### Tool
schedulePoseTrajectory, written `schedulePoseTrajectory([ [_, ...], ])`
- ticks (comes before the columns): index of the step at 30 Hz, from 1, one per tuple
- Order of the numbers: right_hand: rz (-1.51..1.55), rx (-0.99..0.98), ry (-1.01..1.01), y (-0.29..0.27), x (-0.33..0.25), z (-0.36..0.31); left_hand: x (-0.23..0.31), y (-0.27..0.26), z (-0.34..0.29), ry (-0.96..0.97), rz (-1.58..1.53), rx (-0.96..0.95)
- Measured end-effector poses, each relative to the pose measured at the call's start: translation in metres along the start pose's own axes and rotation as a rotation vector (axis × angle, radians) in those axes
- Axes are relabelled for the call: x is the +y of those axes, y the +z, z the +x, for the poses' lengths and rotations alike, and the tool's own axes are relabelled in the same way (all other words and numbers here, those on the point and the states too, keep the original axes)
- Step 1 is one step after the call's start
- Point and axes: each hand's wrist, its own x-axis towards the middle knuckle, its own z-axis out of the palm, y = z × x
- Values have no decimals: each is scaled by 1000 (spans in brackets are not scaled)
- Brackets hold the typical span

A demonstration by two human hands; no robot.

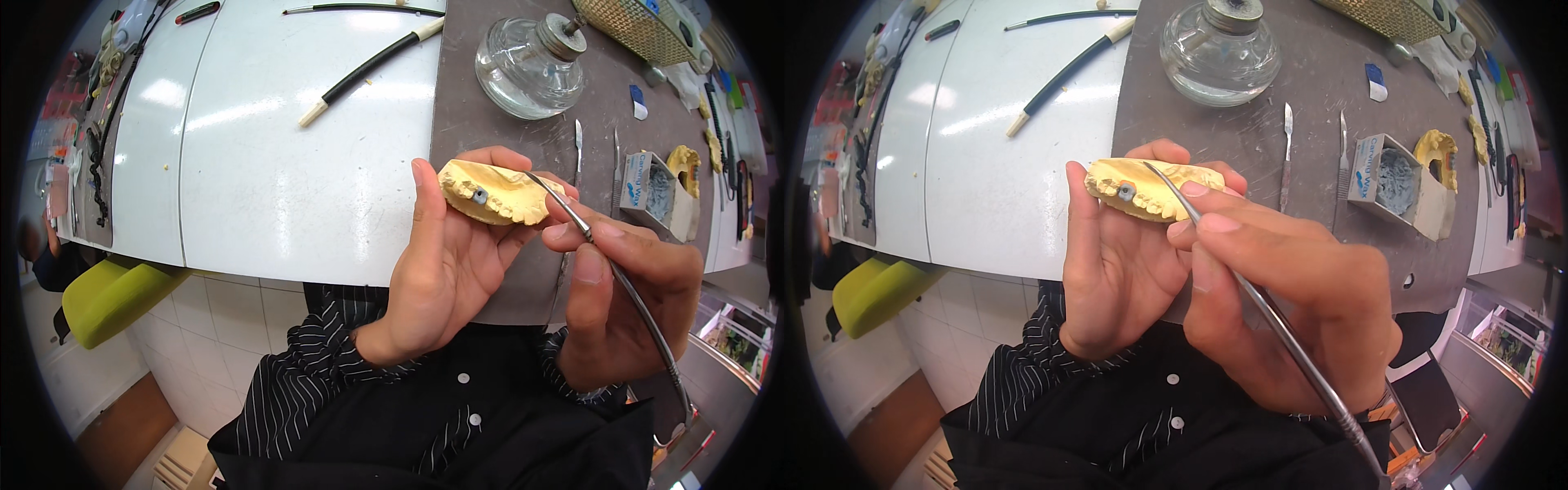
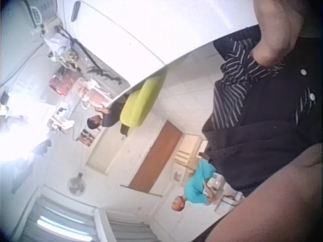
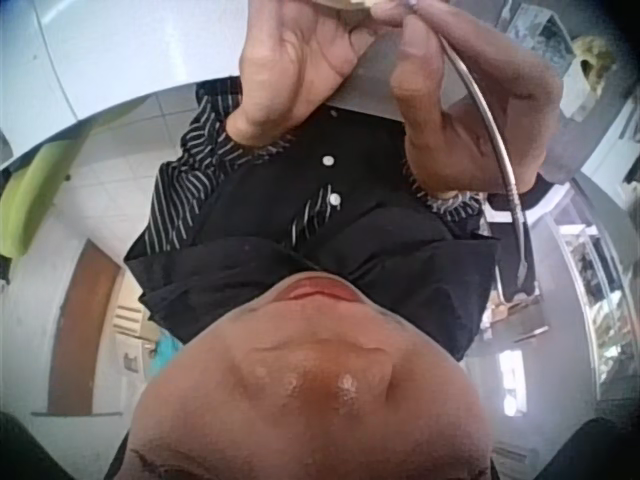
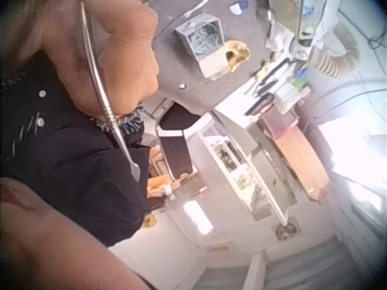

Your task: The person holds a yellow dental cast and uses a metal probe to adjust a small gray component seated in the mold. They repeatedly dip the probe into a container of gray wax and apply it to the component, then scrape and smooth the area with the tool.

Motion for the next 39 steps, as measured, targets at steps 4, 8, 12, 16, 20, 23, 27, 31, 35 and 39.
schedulePoseTrajectory([
  [4, -26, 22, -40, -1, 7, -2, 1, 3, -1, -11, 45, 67],
  [8, -8, 16, -17, -2, 5, -2, 1, 3, -1, -6, 58, 56],
  [12, -21, 20, -16, -3, 5, -4, 0, 2, -2, 5, 90, 66],
  [16, -43, 20, -20, -3, 5, -7, -1, 0, -3, 3, 110, 52],
  [20, -3, 30, 76, -7, -2, -8, -2, 1, -5, 1, 112, 54],
  [23, 15, 78, 106, -22, 3, 1, 0, -2, -4, -25, 103, -4],
  [27, 59, 304, 200, -33, 12, 43, 0, 3, -4, 23, 116, 4],
  [31, 259, 255, 257, -30, 32, 65, 2, 11, -3, 50, 200, 102],
  [35, 292, 336, 200, -24, 41, 66, 7, 11, 0, 3, 354, 129],
  [39, 263, 325, 161, -21, 43, 65, 13, 16, -1, -87, 538, 137],
])
